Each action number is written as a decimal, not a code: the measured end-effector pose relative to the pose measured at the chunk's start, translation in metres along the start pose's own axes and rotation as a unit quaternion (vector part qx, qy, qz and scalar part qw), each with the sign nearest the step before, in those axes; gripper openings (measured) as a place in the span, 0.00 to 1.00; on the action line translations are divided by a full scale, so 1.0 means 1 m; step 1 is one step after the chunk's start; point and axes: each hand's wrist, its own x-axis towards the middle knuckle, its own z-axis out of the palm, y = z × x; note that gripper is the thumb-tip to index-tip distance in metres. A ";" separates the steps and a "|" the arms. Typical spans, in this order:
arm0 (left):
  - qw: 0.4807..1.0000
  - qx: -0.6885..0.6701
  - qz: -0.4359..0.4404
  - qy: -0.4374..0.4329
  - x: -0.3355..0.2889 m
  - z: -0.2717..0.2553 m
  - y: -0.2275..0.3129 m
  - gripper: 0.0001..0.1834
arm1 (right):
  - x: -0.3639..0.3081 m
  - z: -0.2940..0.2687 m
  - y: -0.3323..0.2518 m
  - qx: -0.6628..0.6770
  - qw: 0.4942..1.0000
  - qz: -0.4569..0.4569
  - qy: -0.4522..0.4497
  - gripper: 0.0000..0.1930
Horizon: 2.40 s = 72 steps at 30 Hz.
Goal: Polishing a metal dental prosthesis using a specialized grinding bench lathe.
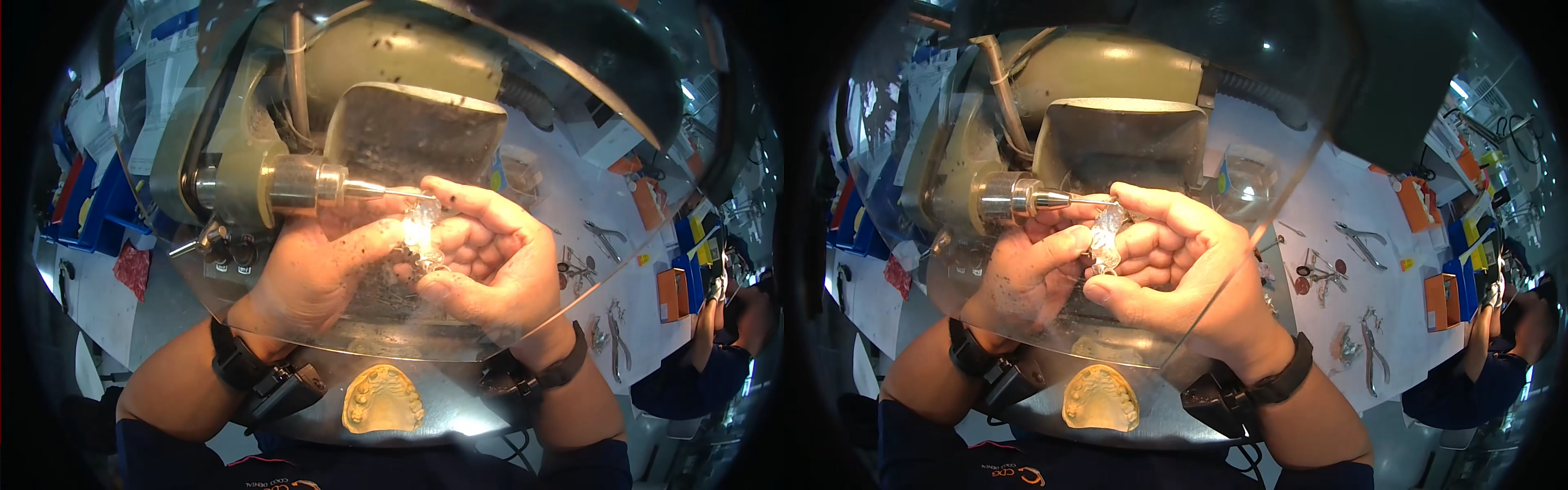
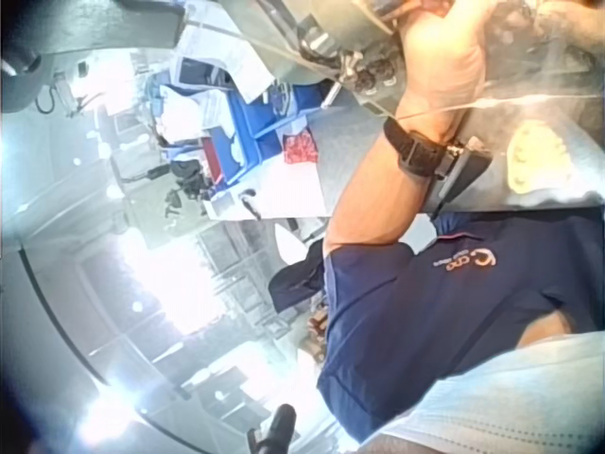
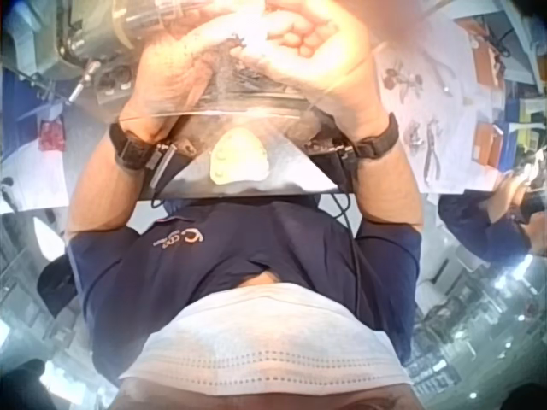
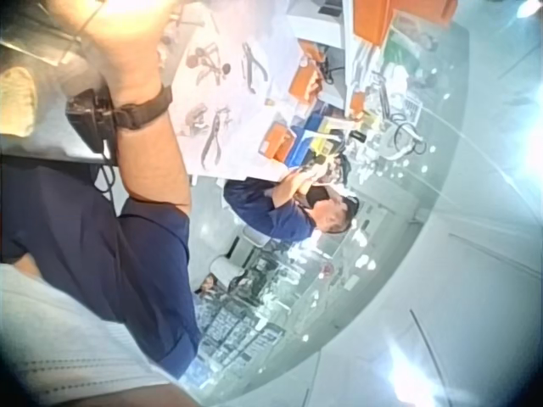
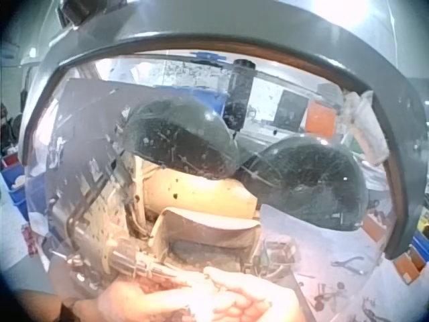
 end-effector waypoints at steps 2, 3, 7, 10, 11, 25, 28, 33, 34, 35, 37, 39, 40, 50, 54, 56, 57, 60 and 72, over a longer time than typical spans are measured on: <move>1.000 0.000 0.002 0.011 -0.001 0.001 0.000 0.14 | 0.000 0.001 0.001 0.006 1.000 0.004 0.001 0.36; 1.000 0.006 0.007 0.014 -0.002 0.000 -0.001 0.14 | 0.000 0.003 0.000 0.012 1.000 0.008 0.004 0.36; 1.000 0.011 0.010 0.001 0.000 -0.002 -0.002 0.13 | 0.000 0.000 0.001 0.015 1.000 -0.006 -0.005 0.35; 0.999 0.034 -0.019 -0.014 -0.002 0.001 0.004 0.14 | 0.000 0.002 -0.001 0.015 1.000 -0.003 0.004 0.35; 0.998 0.048 -0.030 -0.018 -0.001 0.002 0.006 0.14 | -0.001 0.001 -0.001 0.016 1.000 0.002 0.001 0.35; 0.999 0.044 -0.002 -0.017 -0.001 -0.004 0.000 0.14 | 0.001 0.002 -0.001 0.011 1.000 -0.011 0.003 0.35; 0.999 0.049 -0.009 0.000 -0.003 -0.002 -0.001 0.14 | -0.002 -0.002 0.002 0.010 1.000 -0.005 -0.015 0.35; 0.999 0.030 0.008 -0.025 -0.001 0.000 0.002 0.14 | -0.001 0.001 0.002 0.004 1.000 -0.006 -0.004 0.36; 0.999 0.023 0.016 -0.024 0.000 -0.001 0.000 0.14 | 0.000 0.001 0.001 0.001 1.000 -0.008 -0.009 0.36; 0.999 0.017 0.024 -0.022 0.000 -0.001 -0.001 0.13 | 0.000 0.000 0.001 0.003 1.000 -0.012 -0.014 0.36; 0.999 -0.009 0.017 -0.027 -0.001 -0.002 -0.003 0.14 | 0.000 -0.002 0.003 0.007 1.000 -0.019 -0.020 0.36; 0.999 -0.019 0.013 -0.026 -0.001 0.000 -0.002 0.14 | 0.001 -0.002 0.003 0.007 1.000 -0.019 -0.019 0.36; 1.000 -0.016 0.011 -0.020 -0.001 0.003 0.000 0.14 | 0.001 -0.002 0.003 0.008 1.000 -0.018 -0.018 0.36; 0.999 0.011 0.031 0.024 -0.001 0.005 -0.001 0.13 | 0.003 0.001 0.001 0.010 1.000 -0.010 -0.012 0.36; 1.000 0.013 0.008 -0.002 -0.001 0.000 0.002 0.13 | 0.002 0.000 0.002 0.022 0.999 -0.011 -0.022 0.36; 1.000 0.008 0.014 0.011 -0.001 0.000 -0.001 0.13 | 0.001 0.000 0.002 0.018 1.000 -0.012 -0.017 0.36; 1.000 0.008 0.015 0.013 -0.002 0.000 -0.002 0.13 | 0.002 0.001 0.001 0.012 1.000 -0.012 -0.013 0.36; 1.000 0.015 0.021 0.018 -0.003 0.001 0.000 0.14 | 0.002 0.000 0.001 0.013 1.000 -0.012 -0.020 0.36; 1.000 -0.003 0.008 -0.001 -0.002 0.001 0.000 0.14 | 0.002 0.001 0.001 0.004 1.000 -0.017 -0.016 0.36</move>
